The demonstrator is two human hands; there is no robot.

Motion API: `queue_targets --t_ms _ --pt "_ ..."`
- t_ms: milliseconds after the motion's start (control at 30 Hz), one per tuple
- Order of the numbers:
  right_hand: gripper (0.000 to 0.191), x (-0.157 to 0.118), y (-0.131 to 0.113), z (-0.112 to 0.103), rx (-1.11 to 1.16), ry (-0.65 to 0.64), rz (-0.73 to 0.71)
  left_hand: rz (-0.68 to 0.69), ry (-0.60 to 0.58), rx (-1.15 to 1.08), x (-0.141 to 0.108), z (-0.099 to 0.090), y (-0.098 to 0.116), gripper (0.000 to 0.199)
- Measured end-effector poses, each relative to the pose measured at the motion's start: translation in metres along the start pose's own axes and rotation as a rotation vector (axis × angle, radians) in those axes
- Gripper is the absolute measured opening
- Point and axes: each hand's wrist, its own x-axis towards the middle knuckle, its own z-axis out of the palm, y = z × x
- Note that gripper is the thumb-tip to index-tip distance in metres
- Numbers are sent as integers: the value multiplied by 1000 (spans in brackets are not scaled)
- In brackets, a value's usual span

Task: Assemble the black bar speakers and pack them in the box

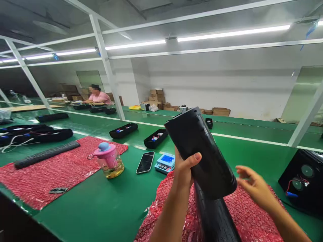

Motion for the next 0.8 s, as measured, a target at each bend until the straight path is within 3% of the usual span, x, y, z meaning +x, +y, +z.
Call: queue_targets --t_ms 67,200,267,433,633,800 --pt "48 13 -28 -12 140 98 8 -27 -25 -13 -1 2 -6 82" --pt "81 12 -88 -8 209 -96 -134 -94 -132 -33 -15 13 -23 92" --pt "85 1 -101 -1 187 -95 -128 -121 -195 -17 -25 19 -29 95" --pt "82 -20 -84 -2 179 73 -87 -108 -320 117 -39 24 -36 105" --pt "88 -23 -84 -4 266 7 -142 -37 -262 155 -42 24 -34 101" --pt "89 -26 -89 4 269 73 -216 -1 -383 219 -35 22 -31 110"
